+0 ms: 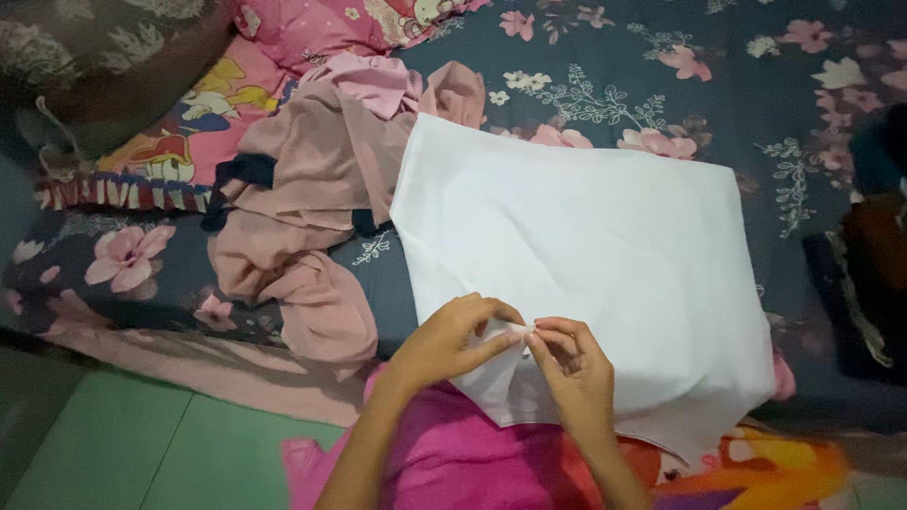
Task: The person folds a white cloth on a bed, repeatedly aligning edges and corners, smoothing the surface, and making multiple folds to reduce its size. The person handles the cloth by hand without tools and places the folded item on the bed.
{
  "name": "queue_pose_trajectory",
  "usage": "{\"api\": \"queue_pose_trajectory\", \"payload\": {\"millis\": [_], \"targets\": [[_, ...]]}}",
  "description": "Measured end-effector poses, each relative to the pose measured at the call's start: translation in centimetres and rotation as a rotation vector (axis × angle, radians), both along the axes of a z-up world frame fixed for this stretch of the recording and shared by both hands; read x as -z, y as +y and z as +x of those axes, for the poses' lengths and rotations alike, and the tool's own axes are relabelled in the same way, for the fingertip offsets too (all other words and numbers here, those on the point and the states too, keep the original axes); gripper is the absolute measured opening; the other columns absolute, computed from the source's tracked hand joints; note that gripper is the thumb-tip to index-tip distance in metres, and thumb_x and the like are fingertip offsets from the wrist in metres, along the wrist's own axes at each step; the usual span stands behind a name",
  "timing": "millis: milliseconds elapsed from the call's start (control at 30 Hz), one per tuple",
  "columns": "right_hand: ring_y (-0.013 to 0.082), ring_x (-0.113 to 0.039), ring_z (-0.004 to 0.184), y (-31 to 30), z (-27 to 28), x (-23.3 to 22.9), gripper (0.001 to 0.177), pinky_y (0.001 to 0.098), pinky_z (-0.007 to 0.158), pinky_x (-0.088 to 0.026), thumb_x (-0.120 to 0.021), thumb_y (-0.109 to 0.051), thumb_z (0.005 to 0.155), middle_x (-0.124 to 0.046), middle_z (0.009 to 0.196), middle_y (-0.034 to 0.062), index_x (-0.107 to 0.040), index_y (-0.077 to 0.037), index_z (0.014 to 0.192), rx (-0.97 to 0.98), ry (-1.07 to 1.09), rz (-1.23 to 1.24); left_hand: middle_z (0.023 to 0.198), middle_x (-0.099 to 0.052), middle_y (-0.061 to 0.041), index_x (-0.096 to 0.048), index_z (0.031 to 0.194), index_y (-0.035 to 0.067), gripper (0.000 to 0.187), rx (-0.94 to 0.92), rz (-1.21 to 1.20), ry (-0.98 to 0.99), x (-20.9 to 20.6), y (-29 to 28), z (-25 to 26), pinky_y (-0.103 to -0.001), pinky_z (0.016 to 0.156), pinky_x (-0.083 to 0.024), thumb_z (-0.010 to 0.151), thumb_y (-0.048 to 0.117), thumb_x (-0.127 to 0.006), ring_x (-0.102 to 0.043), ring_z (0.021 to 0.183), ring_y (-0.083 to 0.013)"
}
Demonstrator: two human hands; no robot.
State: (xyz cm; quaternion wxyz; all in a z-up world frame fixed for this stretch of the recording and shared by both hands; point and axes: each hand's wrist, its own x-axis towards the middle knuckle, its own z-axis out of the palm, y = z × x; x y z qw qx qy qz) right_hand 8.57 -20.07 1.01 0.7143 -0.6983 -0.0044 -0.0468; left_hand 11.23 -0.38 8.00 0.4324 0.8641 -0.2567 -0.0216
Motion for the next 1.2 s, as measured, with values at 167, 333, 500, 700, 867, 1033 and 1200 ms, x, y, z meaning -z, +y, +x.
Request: {"api": "queue_pose_trajectory", "payload": {"millis": [167,333,500,700,867,1033,1200], "targets": [[0.0141,-0.072,0.099,-0.6,0.0,-0.6,0.027,0.0267,0.084,-0.055,-0.071,-0.008,0.093,-0.077,0.102,0.0120,-0.066,0.001,0.118,-0.032,0.064,0.080,0.084,-0.067,-0.007,-0.074,0.101,0.005,0.023,-0.007,-0.121,-0.066,0.5,-0.4,0.5,-0.031,0.065,-0.049,0.093,0.027,-0.074,-0.058,0.070,-0.0175],[0.0154,-0.073,0.101,-1.0,0.5,-1.2,0.032,0.0275,0.087,-0.060,-0.076,-0.007,0.084,-0.077,0.103,0.0105,-0.069,-0.001,0.115,-0.093,0.163,0.063,0.079,-0.066,-0.006,-0.074,0.096,0.005,0.022,-0.042,-0.174,-0.110,0.9,-0.6,0.6,-0.029,0.065,-0.050,0.092,0.026,-0.076,-0.058,0.069,-0.0156],[0.0146,-0.072,0.096,-0.9,1.2,-0.9,0.022,0.0268,0.086,-0.059,-0.078,-0.011,0.086,-0.079,0.102,0.0104,-0.077,0.002,0.104,-0.130,0.121,0.107,0.079,-0.066,-0.007,-0.074,0.096,0.004,0.020,-0.051,-0.151,-0.167,1.0,-0.7,0.3,-0.030,0.065,-0.050,0.091,0.024,-0.076,-0.058,0.069,-0.0168],[0.0107,-0.066,0.076,-1.1,1.5,-0.2,0.023,0.0251,0.065,-0.051,-0.076,-0.017,0.088,-0.078,0.091,0.0053,-0.079,-0.001,0.104,-0.076,0.020,-0.123,0.087,-0.067,-0.007,-0.070,0.095,0.006,0.024,-0.046,-0.041,-0.320,1.0,0.4,0.4,-0.034,0.081,-0.048,0.090,0.029,-0.076,-0.061,0.086,-0.0228],[0.0172,-0.066,0.062,-2.8,2.6,-1.1,0.030,0.0241,0.046,-0.042,-0.065,-0.021,0.098,-0.073,0.078,0.0131,-0.070,0.000,0.119,0.039,0.148,-0.091,0.089,-0.066,-0.001,-0.073,0.092,0.011,0.025,-0.118,0.287,-0.452,1.8,3.6,2.6,-0.044,0.093,-0.035,0.078,0.032,-0.074,-0.054,0.106,-0.0255],[0.0235,-0.074,0.070,-7.1,3.3,-3.7,0.030,0.0267,0.039,-0.047,-0.058,-0.018,0.101,-0.066,0.086,0.0137,-0.060,0.005,0.121,0.110,0.085,0.047,0.094,-0.066,0.005,-0.074,0.090,0.016,0.024,-0.172,0.436,-0.574,3.5,6.2,4.8,-0.052,0.098,-0.027,0.073,0.032,-0.073,-0.050,0.115,-0.0269],[0.0258,-0.077,0.082,-11.7,2.7,-6.1,0.024,0.0319,0.057,-0.063,-0.052,-0.014,0.104,-0.063,0.091,0.0121,-0.054,0.004,0.120,0.178,-0.078,0.001,0.098,-0.064,0.006,-0.075,0.083,0.023,0.017,-0.199,0.582,-0.623,4.6,7.3,7.8,-0.053,0.098,-0.024,0.070,0.034,-0.077,-0.048,0.122,-0.0268]]}}
